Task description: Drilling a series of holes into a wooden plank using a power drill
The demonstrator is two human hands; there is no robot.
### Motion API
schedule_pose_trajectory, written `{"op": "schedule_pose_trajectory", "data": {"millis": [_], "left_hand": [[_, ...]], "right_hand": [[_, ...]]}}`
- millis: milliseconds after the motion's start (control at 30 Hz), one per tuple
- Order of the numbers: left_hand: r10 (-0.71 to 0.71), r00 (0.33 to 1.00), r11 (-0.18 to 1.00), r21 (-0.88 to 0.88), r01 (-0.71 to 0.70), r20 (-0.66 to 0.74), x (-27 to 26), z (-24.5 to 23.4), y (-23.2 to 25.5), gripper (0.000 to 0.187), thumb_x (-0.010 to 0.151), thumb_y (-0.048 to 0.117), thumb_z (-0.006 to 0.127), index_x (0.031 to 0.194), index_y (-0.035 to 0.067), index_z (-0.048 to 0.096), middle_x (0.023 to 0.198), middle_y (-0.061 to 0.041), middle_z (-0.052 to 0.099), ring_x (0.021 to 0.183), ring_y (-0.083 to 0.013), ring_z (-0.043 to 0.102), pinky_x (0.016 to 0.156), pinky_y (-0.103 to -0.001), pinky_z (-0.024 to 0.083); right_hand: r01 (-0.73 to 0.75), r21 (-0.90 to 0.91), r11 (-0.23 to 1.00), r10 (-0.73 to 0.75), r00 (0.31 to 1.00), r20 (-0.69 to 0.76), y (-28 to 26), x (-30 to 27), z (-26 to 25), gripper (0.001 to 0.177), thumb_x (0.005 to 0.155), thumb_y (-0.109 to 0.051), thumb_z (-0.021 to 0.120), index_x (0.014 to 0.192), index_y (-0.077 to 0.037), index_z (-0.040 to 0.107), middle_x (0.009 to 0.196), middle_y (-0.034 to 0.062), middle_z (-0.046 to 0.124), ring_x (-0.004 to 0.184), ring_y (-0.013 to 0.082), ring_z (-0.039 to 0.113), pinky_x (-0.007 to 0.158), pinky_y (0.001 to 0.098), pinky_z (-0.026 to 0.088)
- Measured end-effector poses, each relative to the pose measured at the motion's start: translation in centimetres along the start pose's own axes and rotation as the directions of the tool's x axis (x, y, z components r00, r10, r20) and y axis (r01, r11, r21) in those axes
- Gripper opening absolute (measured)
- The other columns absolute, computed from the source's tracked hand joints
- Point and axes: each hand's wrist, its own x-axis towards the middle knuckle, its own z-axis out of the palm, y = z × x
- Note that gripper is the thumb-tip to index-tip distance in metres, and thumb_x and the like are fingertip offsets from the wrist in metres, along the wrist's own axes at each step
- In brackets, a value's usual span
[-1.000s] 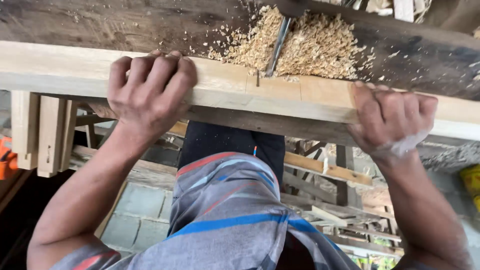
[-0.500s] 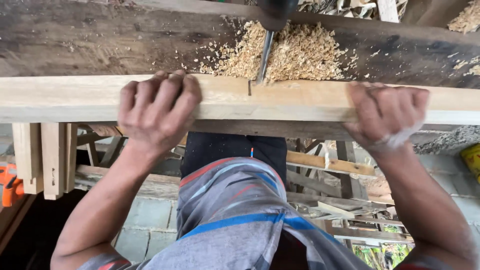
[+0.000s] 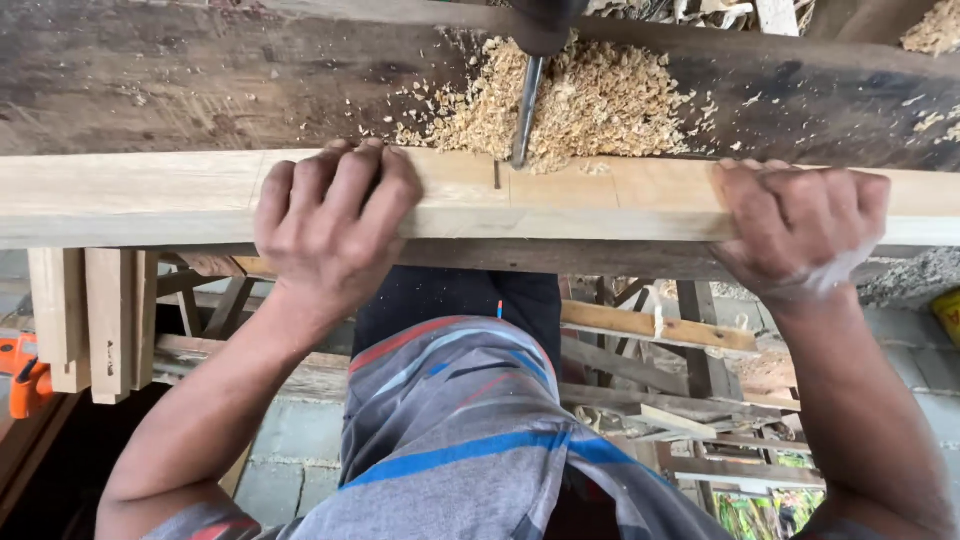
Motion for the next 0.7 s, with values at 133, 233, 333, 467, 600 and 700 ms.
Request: {"op": "schedule_pose_trajectory", "data": {"millis": [133, 233, 333, 467, 600, 700], "left_hand": [[0.027, 0.999, 0.999, 0.019, -0.028, 0.017, -0.7, -0.2, -0.4, 0.012, 0.077, 0.004, 0.056, 0.077, 0.015, 0.049, 0.065, 0.002, 0.052, 0.055, -0.0114, 0.05, 0.051, -0.023, 0.037], [0.036, 0.999, 0.999, 0.023, -0.036, 0.012, -1.8, -0.9, -0.7, 0.008, 0.08, 0.005, 0.054, 0.079, 0.013, 0.052, 0.068, 0.0, 0.053, 0.059, -0.0124, 0.052, 0.05, -0.023, 0.04], [0.008, 0.998, 1.0, -0.022, -0.007, 0.059, -4.2, -1.6, 0.2, 0.008, 0.08, 0.008, 0.052, 0.081, 0.015, 0.055, 0.078, 0.002, 0.057, 0.067, -0.0136, 0.056, 0.055, -0.025, 0.039], [-0.115, 0.991, 0.99, -0.085, 0.11, -0.063, -6.7, -1.7, 2.0, 0.01, 0.081, 0.012, 0.053, 0.085, 0.015, 0.061, 0.086, 0.0, 0.063, 0.079, -0.0157, 0.06, 0.067, -0.026, 0.039], [-0.136, 0.984, 0.988, -0.088, 0.126, -0.118, -9.1, -1.5, 3.4, 0.022, 0.086, 0.015, 0.044, 0.094, 0.017, 0.064, 0.099, -0.001, 0.062, 0.095, -0.0188, 0.057, 0.085, -0.027, 0.031], [-0.139, 0.971, 0.99, -0.042, 0.133, -0.192, -9.3, -1.5, 4.2, 0.015, 0.084, 0.013, 0.053, 0.093, 0.016, 0.065, 0.098, -0.001, 0.062, 0.095, -0.0187, 0.056, 0.085, -0.029, 0.035]], "right_hand": [[-0.037, 0.036, 0.999, 0.035, 0.999, 0.031, -0.4, -0.7, 0.1, 0.052, 0.089, -0.047, 0.037, 0.065, -0.01, 0.064, 0.055, -0.0005, 0.035, 0.05, 0.0136, 0.031, 0.054, 0.0298, 0.028], [-0.057, 0.044, 0.997, 0.056, 0.998, 0.026, -1.7, -0.5, 0.0, 0.052, 0.09, -0.039, 0.036, 0.065, -0.007, 0.067, 0.051, 0.0002, 0.032, 0.047, 0.0141, 0.029, 0.053, 0.0304, 0.028], [-0.065, 0.016, 0.998, 0.065, 0.998, 0.019, -3.6, 0.0, -1.1, 0.029, 0.078, -0.01, 0.042, 0.074, -0.012, 0.07, 0.053, -0.0023, 0.032, 0.048, 0.0113, 0.026, 0.05, 0.0266, 0.026], [-0.103, -0.11, 0.989, 0.124, 0.97, 0.208, -5.5, 0.5, -2.9, 0.03, 0.082, -0.039, 0.046, 0.095, -0.018, 0.064, 0.08, 0.0012, 0.056, 0.064, 0.0132, 0.044, 0.061, 0.0278, 0.033], [-0.168, -0.03, 0.985, 0.17, 0.948, 0.268, -6.7, 1.9, -5.1, 0.03, 0.08, -0.033, 0.055, 0.101, -0.013, 0.062, 0.092, 0.0042, 0.055, 0.075, 0.0182, 0.047, 0.069, 0.0307, 0.037], [-0.304, 0.263, 0.916, 0.154, 0.869, 0.471, -5.4, 0.1, -6.8, 0.071, 0.061, -0.04, 0.077, 0.119, -0.014, 0.045, 0.109, 0.0172, 0.047, 0.094, 0.0266, 0.045, 0.078, 0.04, 0.038]]}}
